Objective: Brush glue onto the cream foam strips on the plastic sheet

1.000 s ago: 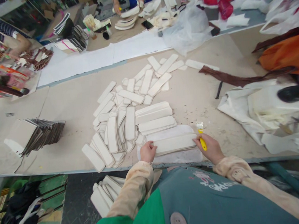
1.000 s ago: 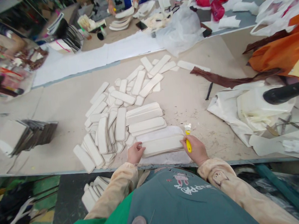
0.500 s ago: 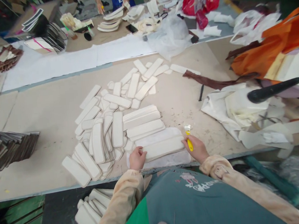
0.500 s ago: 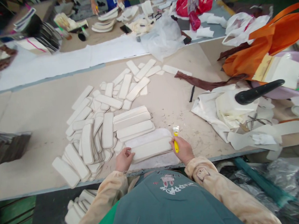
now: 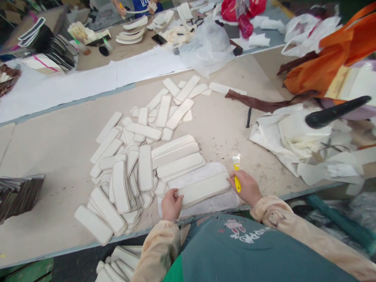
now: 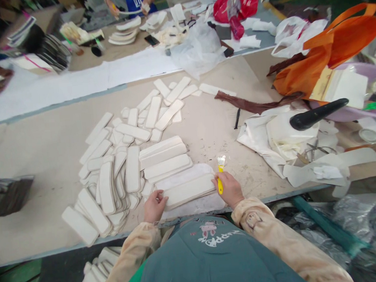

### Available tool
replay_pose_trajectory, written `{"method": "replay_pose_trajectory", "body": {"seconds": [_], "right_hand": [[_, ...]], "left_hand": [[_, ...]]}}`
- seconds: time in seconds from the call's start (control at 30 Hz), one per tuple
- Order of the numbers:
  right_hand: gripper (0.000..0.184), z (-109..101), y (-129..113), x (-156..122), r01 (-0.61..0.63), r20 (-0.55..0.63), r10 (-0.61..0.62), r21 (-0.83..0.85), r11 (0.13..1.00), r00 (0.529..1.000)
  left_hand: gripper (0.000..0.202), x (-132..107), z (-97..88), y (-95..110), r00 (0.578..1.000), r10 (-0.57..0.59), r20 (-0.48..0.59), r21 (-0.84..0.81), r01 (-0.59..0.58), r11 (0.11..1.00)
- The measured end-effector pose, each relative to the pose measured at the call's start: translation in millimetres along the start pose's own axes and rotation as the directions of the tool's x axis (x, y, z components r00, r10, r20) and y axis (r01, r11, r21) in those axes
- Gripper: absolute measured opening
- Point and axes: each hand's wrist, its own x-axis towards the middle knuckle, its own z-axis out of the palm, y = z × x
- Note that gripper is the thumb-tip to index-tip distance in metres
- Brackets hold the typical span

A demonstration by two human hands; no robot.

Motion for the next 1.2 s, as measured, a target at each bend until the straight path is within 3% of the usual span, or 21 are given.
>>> {"method": "replay_pose_trajectory", "body": {"seconds": [0.13, 0.23, 0.33, 0.4, 0.5, 0.6, 0.77, 0.87, 0.97, 1.07, 1.2], "right_hand": [[0.011, 3.1, -19.0, -1.4, 0.25, 0.064, -0.261, 0.141, 0.958, 0.963], [0.013, 16.4, -42.1, 1.8, 0.44, 0.174, -0.49, 0.262, 0.859, 0.854], [0.02, 31.8, -56.0, 5.9, 0.524, 0.261, -0.596, 0.299, 0.798, 0.759], [0.025, 38.4, -55.0, 6.3, 0.532, 0.293, -0.605, 0.293, 0.794, 0.741], [0.027, 39.1, -39.1, 2.0, 0.5, 0.287, -0.561, 0.262, 0.825, 0.776], [0.026, 30.6, -12.5, -8.0, 0.423, 0.234, -0.47, 0.224, 0.878, 0.851], [0.025, 13.8, 27.1, -22.8, 0.188, 0.084, -0.205, 0.18, 0.966, 0.975], [0.023, 9.0, 32.9, -20.4, 0.063, 0.028, -0.072, 0.246, 0.967, 0.997], [0.022, 7.8, 28.5, -12.5, 0.016, 0.051, -0.034, 0.324, 0.946, 0.998], [0.02, 7.2, 25.5, -8.0, 0.019, 0.069, -0.05, 0.391, 0.92, 0.996], [0.021, -0.4, 27.8, -12.6, 0.006, 0.037, -0.026, 0.453, 0.892, 0.999]], "left_hand": [[0.026, 0.4, 0.1, 0.2, 1.0, -0.006, -0.008, -0.007, 0.006, 1.0], [0.026, 0.9, -0.4, 1.7, 1.0, -0.024, 0.001, -0.008, 0.024, 1.0], [0.025, 1.4, -1.0, 3.4, 0.999, -0.032, 0.012, 0.002, 0.032, 0.999], [0.025, 1.5, -1.1, 4.2, 0.999, -0.032, 0.016, 0.015, 0.032, 0.999], [0.023, 1.1, -0.6, 5.1, 0.999, -0.037, 0.009, 0.029, 0.037, 0.999], [0.023, 0.4, 0.5, 5.8, 1.0, -0.027, -0.007, 0.029, 0.027, 0.999], [0.023, -2.7, 1.2, 6.8, 0.999, -0.019, -0.048, 0.037, 0.021, 0.999], [0.019, -8.8, 1.1, 8.3, 0.996, -0.022, -0.081, 0.014, 0.024, 1.0], [0.013, -19.1, 1.4, 12.8, 0.996, 0.009, -0.09, -0.135, -0.021, 0.991], [0.017, -31.5, 1.5, 24.1, 0.997, 0.016, -0.073, -0.422, -0.045, 0.905], [0.032, -47.2, -4.5, 53.3, 0.997, -0.031, -0.066, -0.776, -0.031, 0.63]]}}
